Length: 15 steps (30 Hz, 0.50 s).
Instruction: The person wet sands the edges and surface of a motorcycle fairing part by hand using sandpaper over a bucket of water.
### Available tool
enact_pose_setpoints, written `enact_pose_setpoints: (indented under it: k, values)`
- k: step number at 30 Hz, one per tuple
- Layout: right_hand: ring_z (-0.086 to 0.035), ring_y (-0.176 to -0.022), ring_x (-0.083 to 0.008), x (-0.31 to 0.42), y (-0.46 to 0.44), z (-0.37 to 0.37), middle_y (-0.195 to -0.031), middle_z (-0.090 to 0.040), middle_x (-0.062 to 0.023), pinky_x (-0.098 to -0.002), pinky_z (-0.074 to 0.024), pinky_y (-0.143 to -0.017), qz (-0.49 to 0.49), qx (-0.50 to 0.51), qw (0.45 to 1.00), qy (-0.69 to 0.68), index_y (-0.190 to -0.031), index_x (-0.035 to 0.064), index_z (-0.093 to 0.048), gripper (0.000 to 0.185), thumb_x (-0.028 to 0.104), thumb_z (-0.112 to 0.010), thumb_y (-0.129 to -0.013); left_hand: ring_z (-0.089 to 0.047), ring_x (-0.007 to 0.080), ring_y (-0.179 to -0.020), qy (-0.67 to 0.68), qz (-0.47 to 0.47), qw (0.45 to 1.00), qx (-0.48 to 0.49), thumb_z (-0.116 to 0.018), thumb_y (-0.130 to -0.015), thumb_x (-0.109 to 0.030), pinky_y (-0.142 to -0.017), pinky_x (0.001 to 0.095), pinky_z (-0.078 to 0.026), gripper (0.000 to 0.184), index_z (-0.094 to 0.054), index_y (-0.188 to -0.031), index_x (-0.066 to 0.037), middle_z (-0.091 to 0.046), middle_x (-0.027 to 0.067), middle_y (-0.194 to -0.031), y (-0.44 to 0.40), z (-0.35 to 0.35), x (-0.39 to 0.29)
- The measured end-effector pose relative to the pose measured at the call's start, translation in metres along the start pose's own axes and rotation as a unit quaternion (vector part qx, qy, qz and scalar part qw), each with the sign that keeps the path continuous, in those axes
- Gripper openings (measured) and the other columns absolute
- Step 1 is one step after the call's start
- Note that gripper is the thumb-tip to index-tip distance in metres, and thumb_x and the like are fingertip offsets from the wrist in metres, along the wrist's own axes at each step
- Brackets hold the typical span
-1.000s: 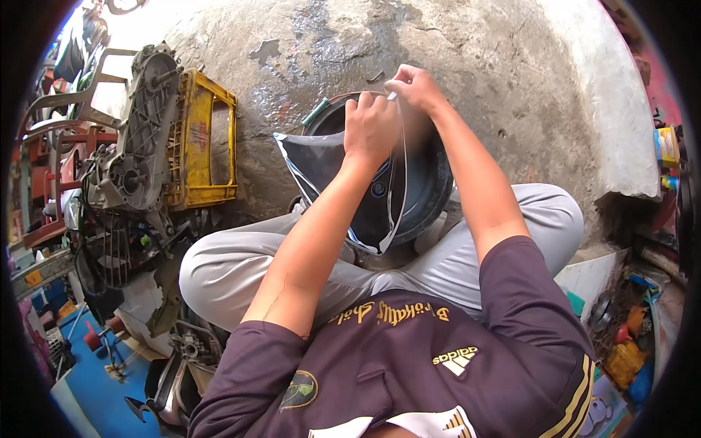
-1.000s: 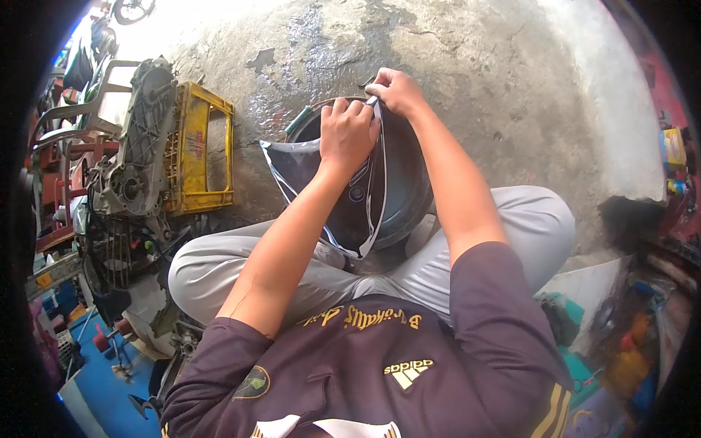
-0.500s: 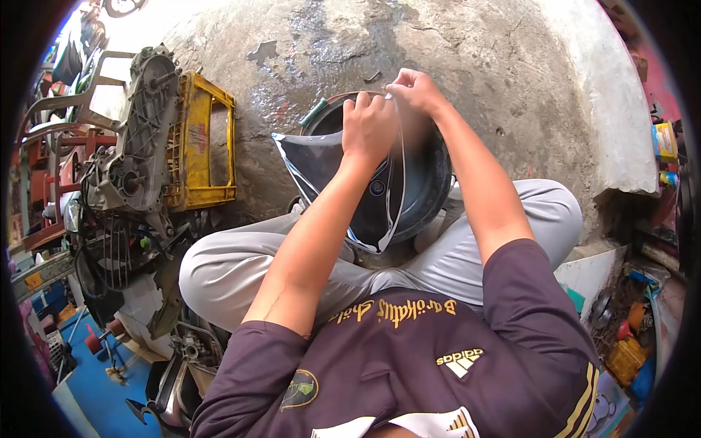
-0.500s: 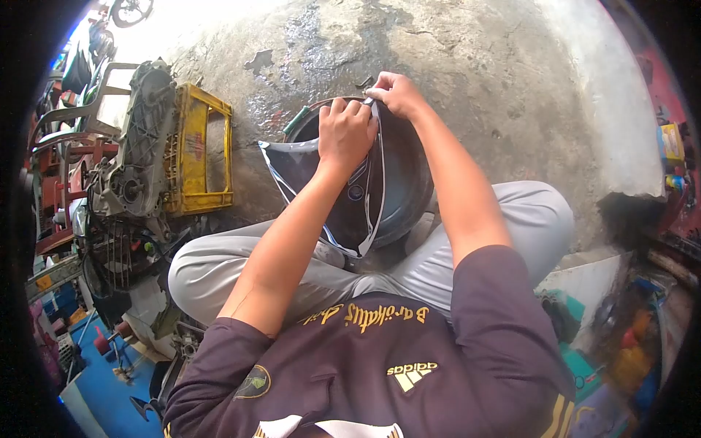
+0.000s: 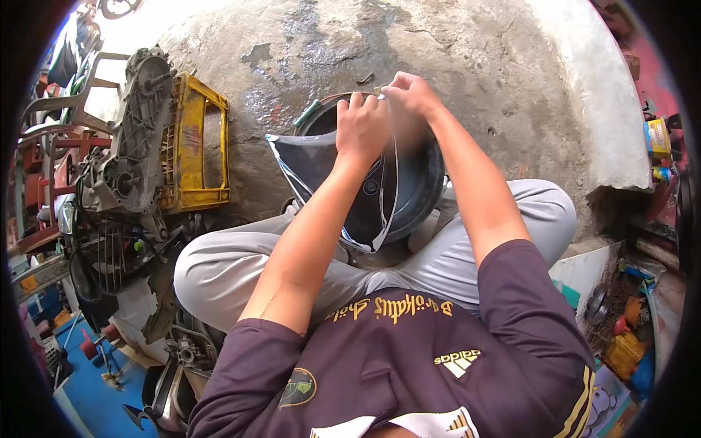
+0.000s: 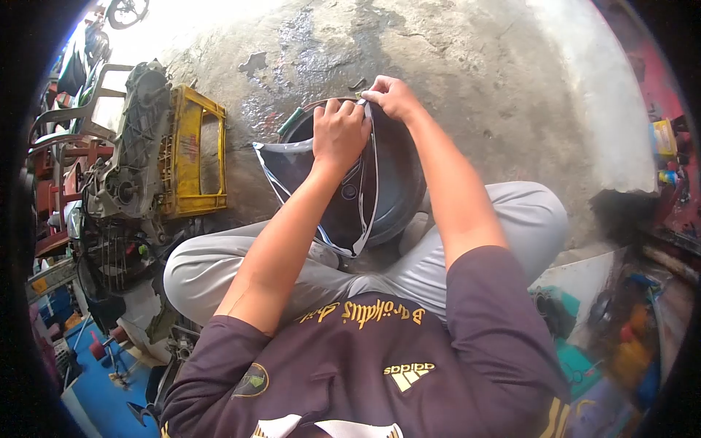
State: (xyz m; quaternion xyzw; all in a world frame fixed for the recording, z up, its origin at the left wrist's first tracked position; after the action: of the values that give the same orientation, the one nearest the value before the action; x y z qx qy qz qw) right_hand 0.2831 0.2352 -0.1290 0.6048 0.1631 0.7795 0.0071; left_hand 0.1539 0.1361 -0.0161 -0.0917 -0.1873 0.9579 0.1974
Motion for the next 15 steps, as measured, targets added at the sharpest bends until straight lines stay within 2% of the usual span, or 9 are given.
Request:
enact_pose_setpoints:
  k: [5, 8, 12, 14, 15]
  values:
    - [-0.058, -0.075, -0.0101, 0.012, -0.009, -0.007, -0.081, -0.069, -0.0016, -0.0314, -0.0494, -0.069, 0.000, -0.007, 0.999, 0.047, -0.088, 0.0060, -0.070, 0.026, 0.026, -0.087, -0.091, -0.064, 0.0254, -0.102, -0.005, 0.002, 1.000, 0.008, -0.074, -0.089, -0.031, -0.085, 0.0446, -0.046, 0.020, -0.075, -0.092, -0.011, -0.072, 0.0026, -0.094, -0.001, -0.001, -0.001]
    - [-0.054, -0.072, -0.0094, 0.000, -0.005, -0.002, -0.077, -0.064, 0.0004, -0.0313, -0.0466, -0.065, 0.013, -0.023, 0.999, 0.019, -0.088, 0.0060, -0.070, 0.026, 0.025, -0.086, -0.091, -0.064, 0.0253, -0.102, -0.010, 0.001, 1.000, 0.013, -0.074, -0.089, -0.031, -0.085, 0.0445, -0.046, 0.020, -0.075, -0.092, -0.011, -0.072, 0.0027, -0.094, -0.003, -0.001, 0.000]
    - [-0.050, -0.068, -0.0084, -0.016, -0.012, -0.001, -0.073, -0.058, 0.0029, -0.0310, -0.0434, -0.061, -0.003, 0.002, 1.000, -0.024, -0.089, 0.0063, -0.070, 0.024, 0.023, -0.087, -0.091, -0.064, 0.0251, -0.101, 0.002, 0.008, 1.000, 0.003, -0.075, -0.089, -0.031, -0.084, 0.0445, -0.046, 0.020, -0.074, -0.090, -0.011, -0.071, 0.0024, -0.093, -0.002, 0.002, 0.000]
    - [-0.063, -0.071, -0.0094, -0.007, -0.014, -0.008, -0.084, -0.070, -0.0034, -0.0302, -0.0516, -0.062, -0.008, 0.023, 1.000, -0.001, -0.094, 0.0067, -0.068, 0.023, 0.023, -0.083, -0.094, -0.063, 0.0251, -0.101, -0.001, 0.004, 1.000, 0.006, -0.075, -0.089, -0.031, -0.084, 0.0446, -0.046, 0.020, -0.074, -0.090, -0.011, -0.071, 0.0024, -0.093, -0.001, 0.001, 0.000]
    - [-0.063, -0.071, -0.0094, -0.007, -0.015, -0.014, -0.084, -0.070, -0.0034, -0.0302, -0.0516, -0.062, -0.009, 0.022, 1.000, -0.004, -0.094, 0.0067, -0.068, 0.023, 0.023, -0.083, -0.094, -0.063, 0.0253, -0.101, 0.001, 0.004, 1.000, 0.011, -0.075, -0.089, -0.031, -0.084, 0.0446, -0.046, 0.020, -0.074, -0.090, -0.011, -0.071, 0.0025, -0.093, 0.000, 0.000, -0.001]
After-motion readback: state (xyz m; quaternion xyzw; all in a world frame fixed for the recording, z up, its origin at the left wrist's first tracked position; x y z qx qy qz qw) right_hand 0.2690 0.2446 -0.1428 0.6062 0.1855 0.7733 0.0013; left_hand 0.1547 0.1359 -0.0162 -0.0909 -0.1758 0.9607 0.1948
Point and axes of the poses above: each hand's wrist, its own y-axis away from the middle knuckle, its own z-axis out of the back of the hand, x = y × z, the point moved 10 cm from there along -y, towards the middle knuckle
